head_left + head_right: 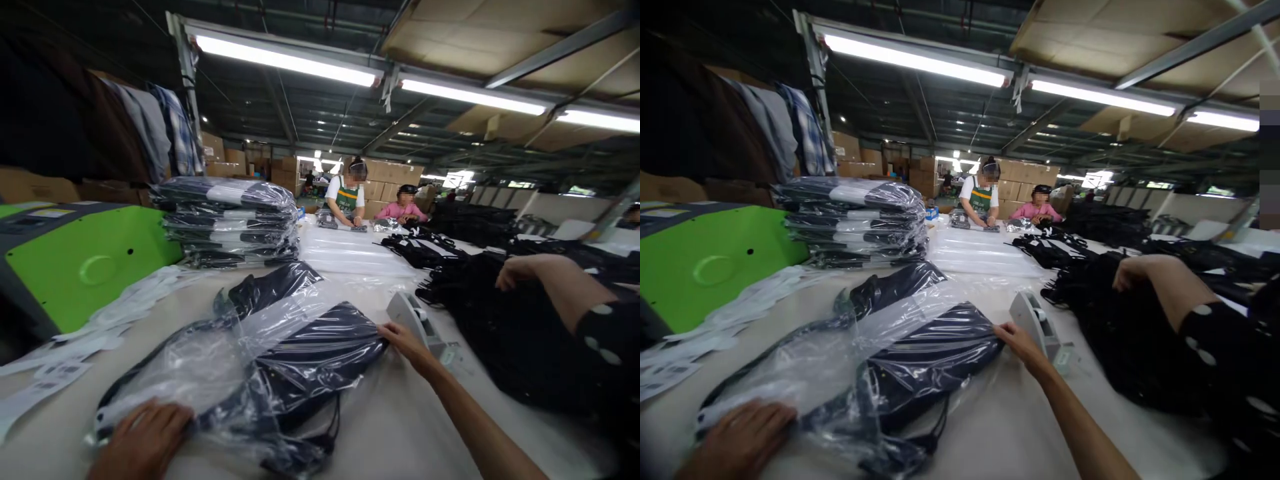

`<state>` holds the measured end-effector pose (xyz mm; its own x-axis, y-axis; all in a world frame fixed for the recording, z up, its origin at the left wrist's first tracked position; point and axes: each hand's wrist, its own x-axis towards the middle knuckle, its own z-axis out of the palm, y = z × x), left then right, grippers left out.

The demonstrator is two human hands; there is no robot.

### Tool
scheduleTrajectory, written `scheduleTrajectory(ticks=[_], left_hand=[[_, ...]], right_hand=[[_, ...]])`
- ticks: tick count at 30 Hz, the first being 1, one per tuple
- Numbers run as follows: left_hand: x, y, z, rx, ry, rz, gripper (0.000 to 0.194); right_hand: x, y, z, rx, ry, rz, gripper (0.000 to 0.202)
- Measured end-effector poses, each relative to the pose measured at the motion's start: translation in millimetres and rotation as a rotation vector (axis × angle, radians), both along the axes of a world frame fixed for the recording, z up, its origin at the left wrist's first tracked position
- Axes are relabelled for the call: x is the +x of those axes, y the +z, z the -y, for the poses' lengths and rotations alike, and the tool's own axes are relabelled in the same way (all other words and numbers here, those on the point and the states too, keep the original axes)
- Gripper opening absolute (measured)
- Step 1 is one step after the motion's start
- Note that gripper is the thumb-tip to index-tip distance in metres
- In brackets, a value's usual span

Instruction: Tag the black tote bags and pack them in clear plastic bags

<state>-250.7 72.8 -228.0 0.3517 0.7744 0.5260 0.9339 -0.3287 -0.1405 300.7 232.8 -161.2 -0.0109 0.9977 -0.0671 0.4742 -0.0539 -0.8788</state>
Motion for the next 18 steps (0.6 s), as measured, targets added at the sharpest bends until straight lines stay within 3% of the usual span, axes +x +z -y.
scheduleTrajectory(ticks=[3, 5, 6, 8, 10, 14, 16, 18], left_hand=[[-50.4, 34.5, -14.3, -0.014, 0.115, 0.001, 0.042], [-57.5, 60.8, -19.2, -0.018, 0.219, 0.014, 0.042], [-49.5, 72.5, -19.6, 0.006, 0.266, 0.040, 0.043], [-11.0, 89.4, -16.0, -0.025, 0.261, 0.121, 0.040], [49.5, 95.5, -7.9, -0.098, 0.099, 0.271, 0.035], [174.6, 83.3, 7.2, -0.189, -0.254, 0.287, 0.044], [215.4, 73.5, 5.7, -0.200, -0.345, 0.274, 0.052], [238.4, 65.6, -1.9, -0.218, -0.361, 0.296, 0.055]], right_hand=[[-8.8, 8.2, 60.4, -0.154, 0.268, -0.203, 0.061], [-12.8, 6.2, 91.4, -0.215, 0.320, -0.280, 0.067], [-14.2, 2.8, 102.6, -0.219, 0.292, -0.274, 0.067], [-17.3, -6.7, 117.5, -0.203, 0.218, -0.227, 0.064], [-24.0, -15.2, 124.9, -0.178, 0.177, -0.171, 0.056], [-51.1, -21.1, 130.3, -0.102, 0.203, -0.172, 0.040], [-65.9, -23.2, 130.9, -0.077, 0.225, -0.235, 0.034], [-77.1, -27.8, 130.1, -0.057, 0.215, -0.286, 0.029]])
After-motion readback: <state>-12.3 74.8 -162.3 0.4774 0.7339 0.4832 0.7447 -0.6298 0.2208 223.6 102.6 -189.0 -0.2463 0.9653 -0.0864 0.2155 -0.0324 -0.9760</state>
